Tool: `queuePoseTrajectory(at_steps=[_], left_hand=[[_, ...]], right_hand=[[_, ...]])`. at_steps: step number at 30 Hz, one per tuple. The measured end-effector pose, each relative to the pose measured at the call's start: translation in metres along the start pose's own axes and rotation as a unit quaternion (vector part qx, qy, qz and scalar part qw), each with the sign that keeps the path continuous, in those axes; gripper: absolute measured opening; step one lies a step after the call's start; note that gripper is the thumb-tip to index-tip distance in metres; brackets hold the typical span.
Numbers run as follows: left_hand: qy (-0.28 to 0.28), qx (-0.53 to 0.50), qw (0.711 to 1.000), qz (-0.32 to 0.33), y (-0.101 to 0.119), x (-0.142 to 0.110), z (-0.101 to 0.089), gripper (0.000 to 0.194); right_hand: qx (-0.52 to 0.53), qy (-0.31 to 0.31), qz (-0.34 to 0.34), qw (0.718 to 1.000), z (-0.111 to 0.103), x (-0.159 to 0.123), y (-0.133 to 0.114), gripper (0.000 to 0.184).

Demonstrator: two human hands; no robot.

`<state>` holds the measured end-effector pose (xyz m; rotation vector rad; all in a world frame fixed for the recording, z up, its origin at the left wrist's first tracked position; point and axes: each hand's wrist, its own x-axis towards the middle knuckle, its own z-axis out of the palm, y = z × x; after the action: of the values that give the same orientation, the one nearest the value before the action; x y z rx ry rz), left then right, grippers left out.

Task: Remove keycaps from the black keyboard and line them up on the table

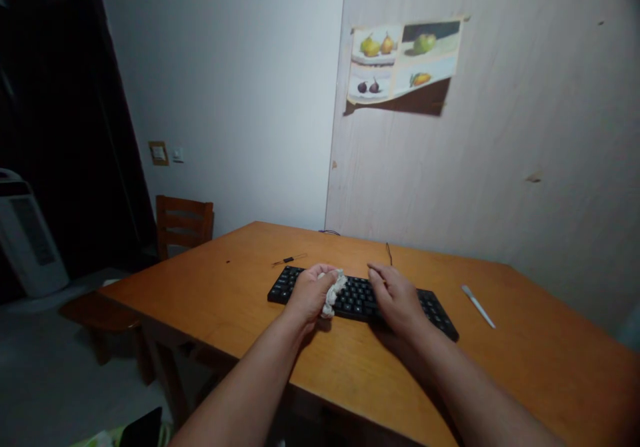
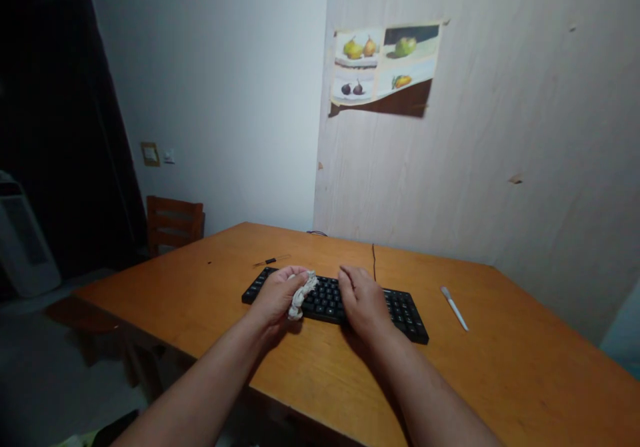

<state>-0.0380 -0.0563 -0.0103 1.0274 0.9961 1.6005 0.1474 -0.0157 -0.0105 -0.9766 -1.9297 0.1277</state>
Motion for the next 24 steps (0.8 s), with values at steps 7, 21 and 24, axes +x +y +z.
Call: queuePoseTrajectory(at_steps=[7, 21, 24], left_hand=[[-0.046, -0.162, 0.986, 0.023, 0.0, -0.013, 0.038, 0.044], [-0.084, 0.096, 0.989, 0.069, 0.011, -0.013, 0.013, 0.059], [0.056, 0.218, 0.964, 0.141, 0.018, 0.016, -0.026, 0.058]], right_hand=[[0.092, -0.067, -0.037, 0.993, 0.025, -0.021, -0.046, 0.053], [0.028, 0.004, 0.027, 0.999, 0.024, -0.01, -0.008, 0.037], [0.003, 0.0, 0.052, 0.999, 0.022, -0.007, 0.004, 0.035]])
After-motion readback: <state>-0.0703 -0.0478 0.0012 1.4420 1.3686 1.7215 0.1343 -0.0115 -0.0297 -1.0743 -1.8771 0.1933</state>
